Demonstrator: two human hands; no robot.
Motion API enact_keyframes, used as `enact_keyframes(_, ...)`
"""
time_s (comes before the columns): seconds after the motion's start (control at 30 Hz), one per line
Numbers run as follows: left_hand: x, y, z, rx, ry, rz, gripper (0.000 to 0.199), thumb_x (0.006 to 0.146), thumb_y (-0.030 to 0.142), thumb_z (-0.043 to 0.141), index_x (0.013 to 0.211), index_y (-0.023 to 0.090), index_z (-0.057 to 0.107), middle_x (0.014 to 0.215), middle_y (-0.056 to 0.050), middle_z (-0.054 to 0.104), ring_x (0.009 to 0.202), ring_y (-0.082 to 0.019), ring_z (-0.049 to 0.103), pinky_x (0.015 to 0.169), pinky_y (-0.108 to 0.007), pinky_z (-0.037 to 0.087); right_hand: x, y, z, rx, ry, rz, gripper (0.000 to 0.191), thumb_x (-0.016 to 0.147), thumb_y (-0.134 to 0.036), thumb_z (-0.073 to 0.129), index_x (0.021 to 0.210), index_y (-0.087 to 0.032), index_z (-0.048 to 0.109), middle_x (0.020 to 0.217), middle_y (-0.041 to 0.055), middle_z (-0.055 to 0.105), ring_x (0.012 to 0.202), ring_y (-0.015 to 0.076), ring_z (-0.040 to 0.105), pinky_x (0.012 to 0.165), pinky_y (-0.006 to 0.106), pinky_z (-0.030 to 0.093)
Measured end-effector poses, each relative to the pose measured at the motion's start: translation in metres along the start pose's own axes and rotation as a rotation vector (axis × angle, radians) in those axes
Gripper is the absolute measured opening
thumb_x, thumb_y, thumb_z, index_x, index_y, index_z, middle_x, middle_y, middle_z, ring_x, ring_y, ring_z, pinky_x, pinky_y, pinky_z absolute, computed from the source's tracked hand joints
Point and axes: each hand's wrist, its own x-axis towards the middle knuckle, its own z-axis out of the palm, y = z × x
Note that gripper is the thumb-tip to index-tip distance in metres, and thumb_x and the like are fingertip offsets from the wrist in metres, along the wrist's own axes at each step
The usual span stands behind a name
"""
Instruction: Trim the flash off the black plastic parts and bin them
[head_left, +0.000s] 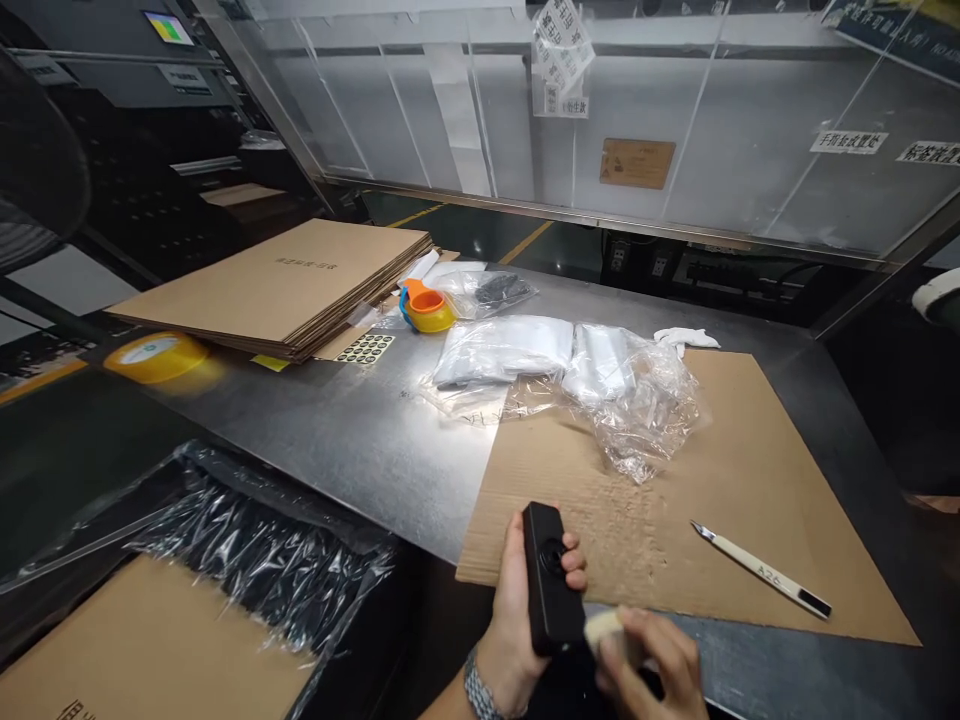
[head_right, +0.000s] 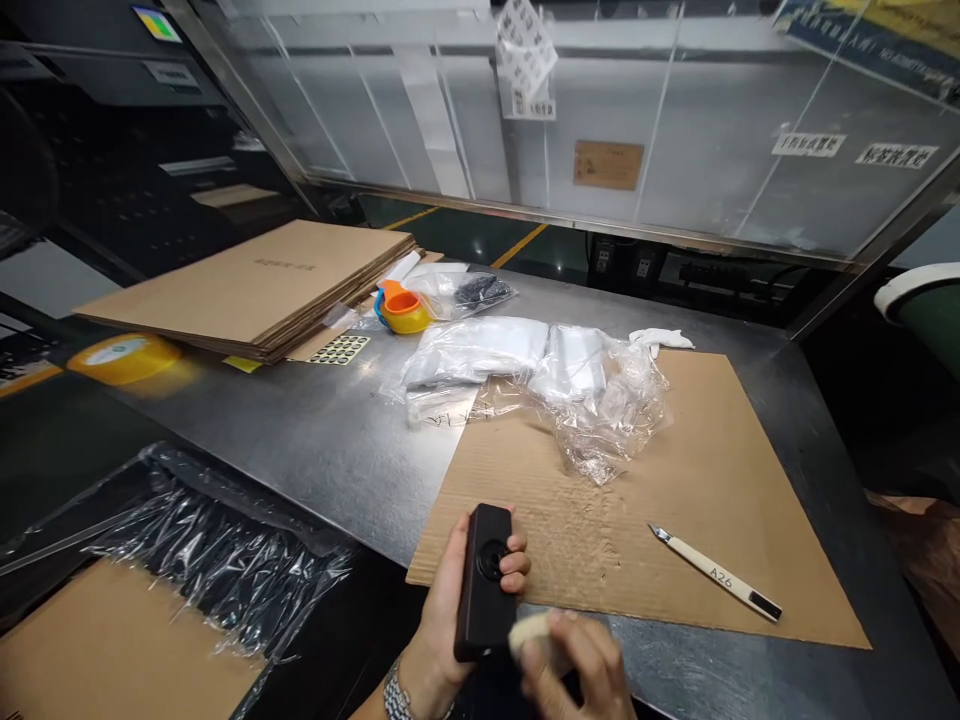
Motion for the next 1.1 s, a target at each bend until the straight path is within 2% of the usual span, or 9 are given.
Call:
enact_keyframes(0.07,-0.005,0.004,0.002,0.14,0.021,0.137,0.036,0.088,0.045,0.039,0.079,0.015,0.058,0.066,-0.002,0.053,0.051,-0.01,0.049,0.047,-0.02,0.043,0.004,0.026,0.001,-0.04,-0.014,0.06,0.046,0.083,-0.013,0.055,0.124,-0.033,0.05,0.108,0.0067,0.057,0.094,0.022,0.058,0.075,0.035,0.053)
enact_keyframes(0.17,-0.01,0.001,0.002,0.433,0.0,0.312,0.017,0.077,0.027,0.064,0.091,0.017,0.061,0.084,-0.004,0.063,0.074,-0.014,0.059,0.073,-0.026,0.048,0.016,0.065,0.009,-0.074,-0.08,0.19,0.046,0.087,-0.021,0.05,0.132,-0.022,0.042,0.112,0.0128,0.053,0.1,0.027,0.053,0.081,0.045,0.049)
enact_keyframes(0.3,-0.014,-0.008,-0.003,0.733,-0.078,0.447,0.045,0.066,0.02,0.074,0.108,0.019,0.059,0.107,-0.007,0.064,0.106,-0.023,0.055,0.095,-0.032,0.038,0.038,0.091,0.017,-0.134,-0.172,0.356,0.04,0.089,-0.035,0.043,0.122,-0.014,0.051,0.104,0.0166,0.056,0.096,0.031,0.049,0.08,0.053,0.044)
enact_keyframes(0.37,-0.015,-0.01,-0.006,0.829,-0.076,0.478,0.044,0.068,0.022,0.072,0.11,0.018,0.059,0.111,-0.009,0.064,0.109,-0.025,0.053,0.098,-0.034,0.036,0.05,0.084,0.014,-0.09,-0.178,0.377,0.036,0.09,-0.034,0.042,0.121,-0.017,0.051,0.11,0.0151,0.054,0.103,0.0302,0.047,0.085,0.051,0.042)
enact_keyframes(0.43,-0.017,-0.009,-0.009,0.915,-0.092,0.472,0.044,0.069,0.022,0.071,0.112,0.018,0.057,0.115,-0.009,0.062,0.113,-0.025,0.051,0.1,-0.035,0.034,0.06,0.066,0.006,0.141,-0.232,0.417,0.031,0.092,-0.031,0.042,0.121,-0.024,0.049,0.115,0.0099,0.052,0.104,0.024,0.049,0.088,0.041,0.043)
enact_keyframes(0.53,-0.02,-0.006,-0.011,0.999,-0.206,0.377,0.045,0.072,0.023,0.068,0.115,0.02,0.053,0.118,-0.008,0.06,0.116,-0.025,0.049,0.101,-0.036,0.034,0.072,0.039,-0.007,0.617,-0.366,0.486,0.024,0.091,-0.03,0.046,0.114,-0.029,0.05,0.105,0.0032,0.054,0.088,0.0153,0.054,0.076,0.027,0.046)
enact_keyframes(0.6,-0.023,-0.006,-0.012,1.023,-0.261,0.343,0.045,0.074,0.025,0.067,0.116,0.021,0.052,0.122,-0.008,0.057,0.12,-0.025,0.046,0.103,-0.037,0.033,0.077,0.028,-0.012,0.775,-0.42,0.531,0.018,0.089,-0.031,0.05,0.106,-0.028,0.054,0.096,0.0011,0.054,0.078,0.0129,0.053,0.067,0.023,0.044)
enact_keyframes(0.9,-0.032,-0.011,-0.019,1.003,-0.267,0.315,0.049,0.073,0.028,0.068,0.118,0.022,0.052,0.125,-0.009,0.056,0.121,-0.027,0.045,0.103,-0.039,0.032,0.075,0.033,-0.015,0.99,-0.448,0.614,0.014,0.084,-0.035,0.057,0.091,-0.023,0.059,0.087,0.0016,0.052,0.073,0.013,0.047,0.062,0.025,0.038)
enact_keyframes(1.1,-0.03,-0.016,-0.016,0.947,-0.225,0.341,0.045,0.07,0.022,0.071,0.113,0.02,0.058,0.117,-0.01,0.061,0.116,-0.028,0.049,0.101,-0.039,0.034,0.069,0.033,-0.015,1.048,-0.387,0.673,0.015,0.082,-0.033,0.06,0.077,-0.02,0.054,0.087,0.0017,0.054,0.072,0.0119,0.049,0.063,0.024,0.04)
